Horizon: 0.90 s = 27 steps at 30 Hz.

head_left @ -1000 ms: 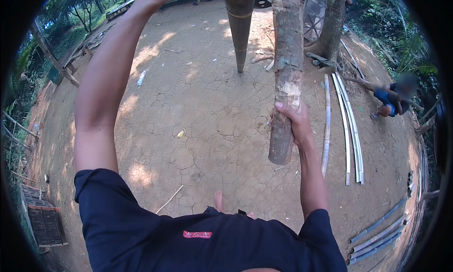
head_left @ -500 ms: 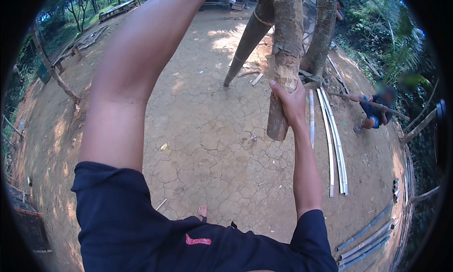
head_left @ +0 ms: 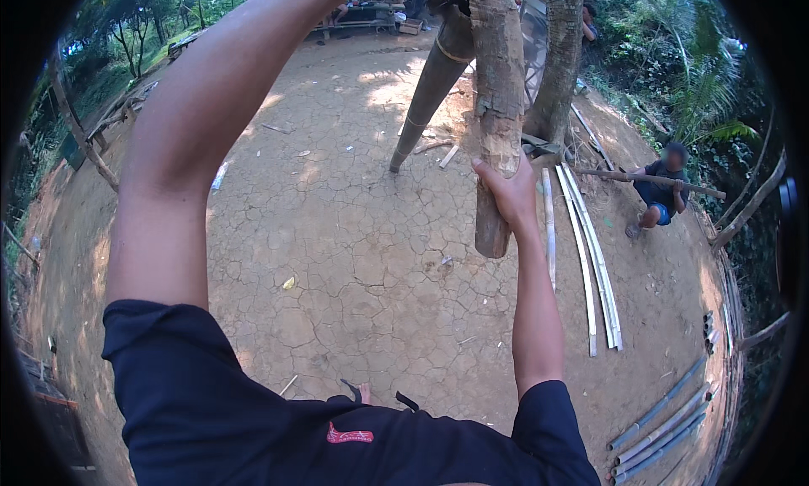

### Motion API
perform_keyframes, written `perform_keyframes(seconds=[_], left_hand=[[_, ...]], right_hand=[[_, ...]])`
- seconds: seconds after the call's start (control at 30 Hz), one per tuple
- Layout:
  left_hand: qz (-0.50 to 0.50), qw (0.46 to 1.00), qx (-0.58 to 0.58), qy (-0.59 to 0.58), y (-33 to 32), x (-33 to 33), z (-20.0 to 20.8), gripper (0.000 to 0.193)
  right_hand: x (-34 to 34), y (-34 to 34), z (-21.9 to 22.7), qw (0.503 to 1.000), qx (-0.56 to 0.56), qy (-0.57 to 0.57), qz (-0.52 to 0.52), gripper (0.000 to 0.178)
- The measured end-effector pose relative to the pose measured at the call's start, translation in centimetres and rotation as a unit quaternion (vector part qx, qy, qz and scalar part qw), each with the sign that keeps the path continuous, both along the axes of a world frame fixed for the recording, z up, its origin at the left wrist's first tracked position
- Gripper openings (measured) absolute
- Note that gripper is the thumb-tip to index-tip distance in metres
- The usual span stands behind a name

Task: The person sits on the ground and uses a machete to split a long bamboo pole lengthwise. After splitting the bamboo, the person stands up and uses a wooden mallet to hammer the machete into the end of the bamboo pole to widen the opening.

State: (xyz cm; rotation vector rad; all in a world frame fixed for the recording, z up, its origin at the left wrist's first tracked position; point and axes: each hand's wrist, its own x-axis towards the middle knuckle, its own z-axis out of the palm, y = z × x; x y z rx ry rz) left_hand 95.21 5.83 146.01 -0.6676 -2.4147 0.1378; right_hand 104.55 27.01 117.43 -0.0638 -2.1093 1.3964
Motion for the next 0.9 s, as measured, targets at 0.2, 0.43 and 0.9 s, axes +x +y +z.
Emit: perform_keyframes(seconds=[0.2,0.43,0.9], left_hand=[[-0.013,0.995,-0.034,-0.096,-0.9,-0.4,1.8,0.031],[-0.015,1.0,-0.007,-0.004,1.2,0.7,0.5,0.028],[0.02,0.998,-0.028,0.059,2.9,2.3,-2.8,0.024]], right_hand=[[2.1,-0.5,-1.4,1.0,-0.013,-0.012,-0.018,0.052],[4.1,-0.7,-1.0,0.99,-0.14,-0.012,0.024,0.049],[10.4,1.1,5.5,0.944,-0.213,0.202,0.15,0.055]])
